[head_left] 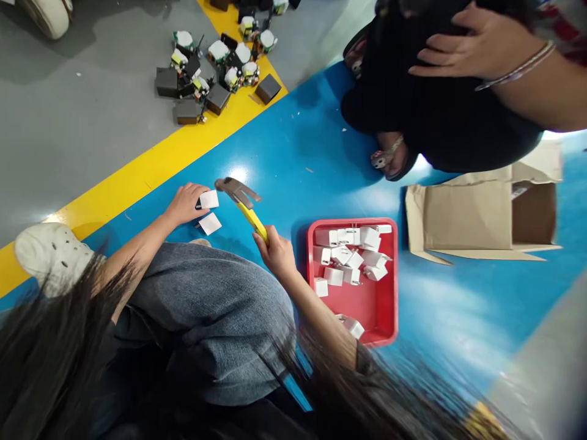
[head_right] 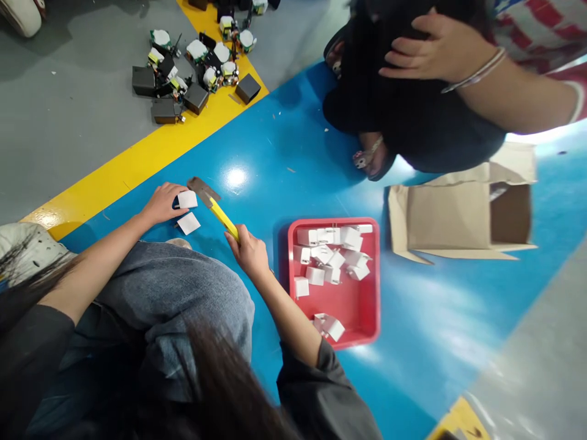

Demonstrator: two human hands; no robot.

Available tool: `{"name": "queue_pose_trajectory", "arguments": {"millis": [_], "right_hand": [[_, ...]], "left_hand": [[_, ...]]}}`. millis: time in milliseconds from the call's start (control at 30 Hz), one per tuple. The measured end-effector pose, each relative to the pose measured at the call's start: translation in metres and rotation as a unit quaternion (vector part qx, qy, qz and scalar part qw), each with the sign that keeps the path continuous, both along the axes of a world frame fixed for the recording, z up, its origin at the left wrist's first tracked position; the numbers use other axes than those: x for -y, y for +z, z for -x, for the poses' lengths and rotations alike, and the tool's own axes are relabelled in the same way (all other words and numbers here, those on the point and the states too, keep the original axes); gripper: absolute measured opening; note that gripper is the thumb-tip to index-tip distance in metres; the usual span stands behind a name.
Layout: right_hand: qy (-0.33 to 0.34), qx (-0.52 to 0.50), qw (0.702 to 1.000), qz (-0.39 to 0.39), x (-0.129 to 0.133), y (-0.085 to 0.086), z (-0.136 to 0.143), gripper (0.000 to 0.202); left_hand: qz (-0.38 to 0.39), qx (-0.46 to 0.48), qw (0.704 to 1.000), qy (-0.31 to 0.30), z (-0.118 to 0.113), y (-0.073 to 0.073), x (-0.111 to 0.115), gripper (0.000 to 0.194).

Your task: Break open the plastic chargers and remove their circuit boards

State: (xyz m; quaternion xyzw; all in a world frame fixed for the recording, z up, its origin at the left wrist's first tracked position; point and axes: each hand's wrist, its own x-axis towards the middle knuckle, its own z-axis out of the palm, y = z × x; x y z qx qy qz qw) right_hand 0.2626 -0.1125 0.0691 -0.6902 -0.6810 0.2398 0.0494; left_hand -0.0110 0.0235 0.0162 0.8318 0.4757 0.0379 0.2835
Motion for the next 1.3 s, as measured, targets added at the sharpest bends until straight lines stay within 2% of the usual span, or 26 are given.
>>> {"name": "queue_pose_trajectory", "arguments": {"millis": [67,167,233,333,433,500,633,733,867,1033,1100,1167,1300], "right_hand": [[0.030,0.011,0.999,-0.025,-0.008,0.004,-0.001,0.044],[0.051,0.031,0.998,0.001,-0.015,0.004,-0.004,0.045],[0.023,0.033,0.999,-0.006,-0.018,0.008,-0.009,0.045],[-0.022,0.020,0.997,-0.068,-0.022,0.022,-0.017,0.042],[-0.014,0.017,0.995,-0.096,-0.026,0.034,-0.018,0.042],[0.000,0.021,0.996,-0.090,-0.026,0.033,-0.015,0.042],[0.037,0.028,0.998,-0.038,-0.019,0.021,-0.007,0.044],[0.056,0.022,0.998,-0.026,-0.014,0.023,-0.006,0.043],[0.034,0.036,0.996,-0.071,-0.015,0.031,-0.010,0.041],[0.049,0.083,0.995,0.011,-0.019,0.019,-0.025,0.037],[0.024,0.087,0.996,-0.001,-0.017,0.017,-0.032,0.037],[0.003,0.081,0.996,-0.028,-0.015,0.019,-0.036,0.037],[0.015,0.067,0.997,-0.034,-0.015,0.031,-0.031,0.039]], "left_hand": [[-0.009,0.014,1.000,0.011,-0.001,-0.005,0.000,0.054],[0.002,0.034,0.999,0.026,-0.001,-0.010,0.002,0.054],[0.008,0.053,0.998,0.024,0.000,-0.012,0.004,0.053],[0.001,0.074,0.997,0.034,-0.001,-0.015,0.006,0.053],[0.010,0.076,0.995,0.057,-0.004,-0.016,0.009,0.056],[0.014,0.068,0.996,0.064,-0.005,-0.015,0.012,0.054],[-0.006,0.051,0.996,0.078,-0.005,-0.014,0.015,0.058],[-0.004,0.044,0.996,0.081,-0.004,-0.016,0.016,0.053],[-0.002,0.055,0.995,0.083,-0.004,-0.018,0.016,0.056],[0.025,0.063,0.994,0.089,-0.007,-0.015,0.016,0.049],[0.023,0.070,0.994,0.086,-0.008,-0.013,0.016,0.047],[0.016,0.073,0.993,0.089,-0.008,-0.013,0.016,0.048],[0.021,0.072,0.994,0.084,-0.009,-0.013,0.017,0.048]]}}
